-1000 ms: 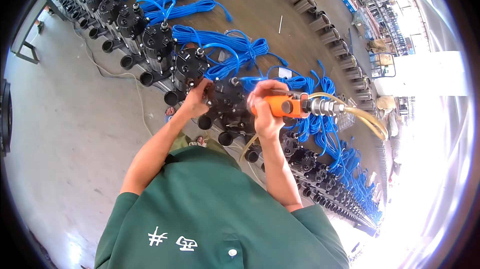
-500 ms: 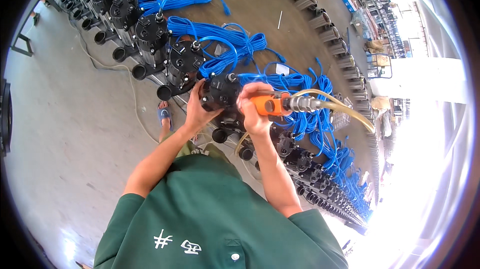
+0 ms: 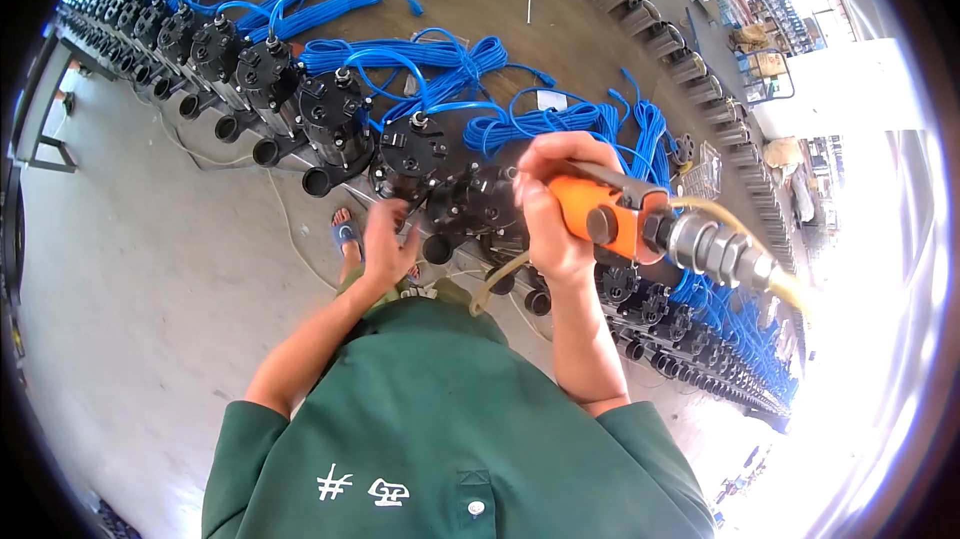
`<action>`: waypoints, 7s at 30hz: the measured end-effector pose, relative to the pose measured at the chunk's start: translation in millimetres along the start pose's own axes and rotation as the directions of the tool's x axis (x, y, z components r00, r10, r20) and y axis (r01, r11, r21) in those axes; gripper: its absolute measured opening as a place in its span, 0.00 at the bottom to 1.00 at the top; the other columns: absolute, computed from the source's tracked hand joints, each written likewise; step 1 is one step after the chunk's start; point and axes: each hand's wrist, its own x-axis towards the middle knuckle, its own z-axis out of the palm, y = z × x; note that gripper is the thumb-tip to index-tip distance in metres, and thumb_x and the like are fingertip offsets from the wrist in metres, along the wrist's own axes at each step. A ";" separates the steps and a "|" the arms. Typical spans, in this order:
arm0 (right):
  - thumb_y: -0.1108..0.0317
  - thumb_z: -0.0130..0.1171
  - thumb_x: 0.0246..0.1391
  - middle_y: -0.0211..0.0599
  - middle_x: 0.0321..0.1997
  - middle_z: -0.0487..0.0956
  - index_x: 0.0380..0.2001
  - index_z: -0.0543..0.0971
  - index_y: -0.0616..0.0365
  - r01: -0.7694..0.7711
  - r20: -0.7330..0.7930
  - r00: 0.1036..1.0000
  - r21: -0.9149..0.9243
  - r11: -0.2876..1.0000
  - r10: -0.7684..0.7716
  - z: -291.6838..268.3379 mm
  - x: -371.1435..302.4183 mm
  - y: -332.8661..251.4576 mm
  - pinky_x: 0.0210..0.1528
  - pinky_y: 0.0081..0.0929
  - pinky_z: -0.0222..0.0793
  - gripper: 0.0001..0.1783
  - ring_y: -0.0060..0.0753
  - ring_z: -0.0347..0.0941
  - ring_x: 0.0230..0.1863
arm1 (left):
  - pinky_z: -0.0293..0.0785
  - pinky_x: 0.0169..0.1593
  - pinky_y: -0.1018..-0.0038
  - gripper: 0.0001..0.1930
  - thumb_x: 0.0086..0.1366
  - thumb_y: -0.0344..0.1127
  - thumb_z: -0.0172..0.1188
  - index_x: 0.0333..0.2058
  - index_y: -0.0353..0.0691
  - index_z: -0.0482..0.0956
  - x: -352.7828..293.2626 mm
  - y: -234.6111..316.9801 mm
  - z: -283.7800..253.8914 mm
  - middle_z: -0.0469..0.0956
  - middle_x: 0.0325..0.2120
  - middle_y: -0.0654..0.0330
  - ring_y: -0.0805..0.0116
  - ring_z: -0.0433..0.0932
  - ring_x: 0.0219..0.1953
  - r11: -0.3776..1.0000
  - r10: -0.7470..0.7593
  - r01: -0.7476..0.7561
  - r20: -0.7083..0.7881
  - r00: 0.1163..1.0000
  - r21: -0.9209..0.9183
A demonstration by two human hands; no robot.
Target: The person assembles multiple pumps in a line by placing a black circular component onto each pump head and securing it with an orange pneumatic tool.
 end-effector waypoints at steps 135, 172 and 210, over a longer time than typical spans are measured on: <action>0.76 0.54 0.47 0.40 0.37 0.70 0.45 0.69 0.59 -0.004 -0.113 0.993 0.146 0.989 0.021 -77.0 -51.3 8.3 0.33 0.30 0.71 0.18 0.25 0.68 0.23 | 0.73 0.37 0.69 0.11 0.71 0.33 0.54 0.44 0.30 0.74 -12.5 127.8 17.2 0.75 0.32 0.56 0.64 0.75 0.33 -0.344 -0.667 0.468 0.563 0.489 -0.814; 0.85 0.59 0.45 0.33 0.32 0.79 0.35 0.76 0.62 -0.239 0.118 0.969 0.253 0.937 0.215 -3.7 -39.8 91.1 0.38 0.21 0.74 0.12 0.21 0.76 0.34 | 0.61 0.65 0.52 0.53 0.41 0.39 0.79 0.62 0.26 0.57 -10.1 66.4 86.7 0.67 0.58 0.40 0.37 0.61 0.64 0.966 -0.122 0.149 -0.135 0.983 0.210; 0.84 0.54 0.47 0.34 0.34 0.79 0.41 0.76 0.64 -0.275 0.019 0.960 0.266 0.924 0.280 -76.9 -56.2 58.4 0.39 0.22 0.73 0.15 0.23 0.76 0.36 | 0.72 0.59 0.58 0.60 0.38 0.41 0.83 0.66 0.33 0.52 17.2 49.6 72.2 0.71 0.58 0.41 0.43 0.74 0.59 0.984 -0.166 0.174 0.142 0.976 -0.047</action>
